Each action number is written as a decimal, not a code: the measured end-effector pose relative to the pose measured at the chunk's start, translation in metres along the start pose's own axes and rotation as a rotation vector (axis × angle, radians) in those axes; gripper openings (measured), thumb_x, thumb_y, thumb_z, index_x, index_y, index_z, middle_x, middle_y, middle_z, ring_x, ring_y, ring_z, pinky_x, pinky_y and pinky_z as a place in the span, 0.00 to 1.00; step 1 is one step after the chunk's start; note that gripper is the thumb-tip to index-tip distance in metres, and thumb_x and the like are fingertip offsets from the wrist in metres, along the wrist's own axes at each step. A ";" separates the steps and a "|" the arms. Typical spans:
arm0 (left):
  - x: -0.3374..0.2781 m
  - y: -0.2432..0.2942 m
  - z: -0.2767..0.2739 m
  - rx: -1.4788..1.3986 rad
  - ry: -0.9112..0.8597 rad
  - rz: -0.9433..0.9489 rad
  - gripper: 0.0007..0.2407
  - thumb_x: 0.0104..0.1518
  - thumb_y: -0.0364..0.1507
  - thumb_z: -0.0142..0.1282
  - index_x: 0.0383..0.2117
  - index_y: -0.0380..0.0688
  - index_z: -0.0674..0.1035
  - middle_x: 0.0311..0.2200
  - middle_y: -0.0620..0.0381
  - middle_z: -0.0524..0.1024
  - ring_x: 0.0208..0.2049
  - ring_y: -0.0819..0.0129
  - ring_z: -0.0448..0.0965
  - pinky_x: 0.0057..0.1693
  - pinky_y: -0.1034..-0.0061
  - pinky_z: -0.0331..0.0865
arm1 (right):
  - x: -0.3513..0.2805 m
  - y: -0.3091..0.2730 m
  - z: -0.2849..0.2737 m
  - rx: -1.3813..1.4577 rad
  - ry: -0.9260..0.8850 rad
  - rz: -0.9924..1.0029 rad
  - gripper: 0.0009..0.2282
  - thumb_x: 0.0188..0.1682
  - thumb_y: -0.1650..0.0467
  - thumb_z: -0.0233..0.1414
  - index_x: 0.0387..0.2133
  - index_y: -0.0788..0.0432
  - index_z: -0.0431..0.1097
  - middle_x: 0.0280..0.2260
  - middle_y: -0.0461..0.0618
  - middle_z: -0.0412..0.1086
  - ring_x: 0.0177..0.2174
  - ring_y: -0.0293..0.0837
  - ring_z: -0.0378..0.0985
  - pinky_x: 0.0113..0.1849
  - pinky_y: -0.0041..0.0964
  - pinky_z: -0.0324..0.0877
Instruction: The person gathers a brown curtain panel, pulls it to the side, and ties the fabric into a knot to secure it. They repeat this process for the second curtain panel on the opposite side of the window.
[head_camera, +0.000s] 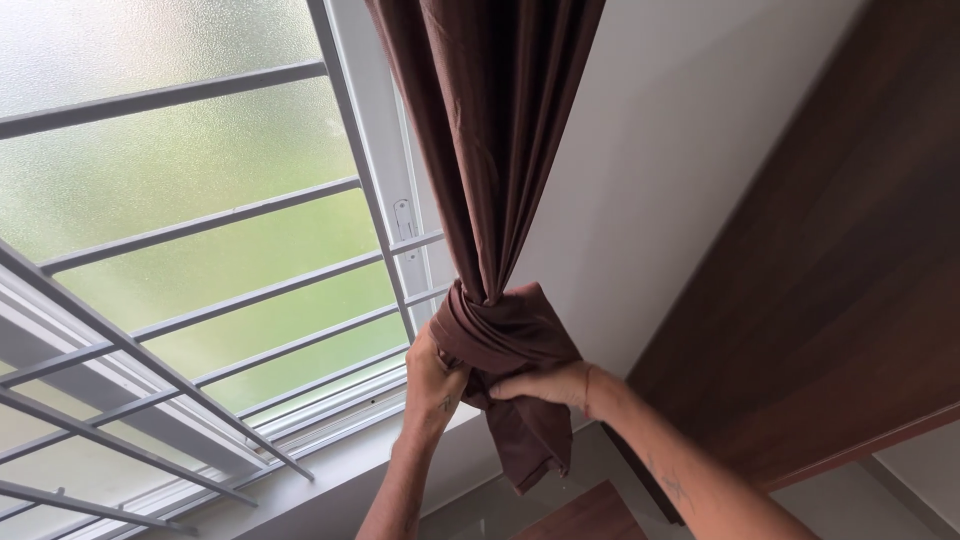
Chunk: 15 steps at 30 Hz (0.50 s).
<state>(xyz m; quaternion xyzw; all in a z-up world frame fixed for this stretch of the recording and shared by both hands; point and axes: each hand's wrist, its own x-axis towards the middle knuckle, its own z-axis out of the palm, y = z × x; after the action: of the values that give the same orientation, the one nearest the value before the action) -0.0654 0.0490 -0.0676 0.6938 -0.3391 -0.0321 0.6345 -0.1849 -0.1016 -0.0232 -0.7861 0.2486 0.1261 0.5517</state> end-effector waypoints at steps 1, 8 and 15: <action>-0.001 0.000 0.002 -0.001 0.000 0.001 0.18 0.49 0.20 0.62 0.48 0.41 0.75 0.41 0.56 0.78 0.44 0.63 0.83 0.49 0.68 0.80 | 0.009 0.022 0.009 -0.001 0.002 0.000 0.26 0.36 0.62 0.65 0.51 0.51 0.72 0.49 0.47 0.76 0.50 0.43 0.78 0.53 0.44 0.72; -0.009 0.001 0.000 0.205 -0.140 0.002 0.16 0.48 0.21 0.67 0.44 0.39 0.79 0.38 0.53 0.76 0.44 0.60 0.79 0.51 0.66 0.76 | 0.044 0.108 0.054 -0.051 0.077 -0.094 0.23 0.43 0.57 0.58 0.51 0.54 0.73 0.47 0.48 0.77 0.48 0.42 0.77 0.51 0.39 0.70; -0.024 0.004 -0.003 0.284 -0.140 0.081 0.20 0.42 0.22 0.70 0.45 0.41 0.79 0.49 0.53 0.73 0.53 0.59 0.76 0.57 0.67 0.76 | 0.040 0.153 0.077 -0.157 0.183 -0.161 0.16 0.46 0.61 0.57 0.37 0.62 0.73 0.27 0.51 0.76 0.30 0.44 0.79 0.38 0.42 0.75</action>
<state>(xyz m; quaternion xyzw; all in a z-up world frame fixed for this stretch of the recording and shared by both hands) -0.0838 0.0635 -0.0729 0.7584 -0.4113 -0.0065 0.5056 -0.2267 -0.0810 -0.1930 -0.8524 0.2232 0.0284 0.4720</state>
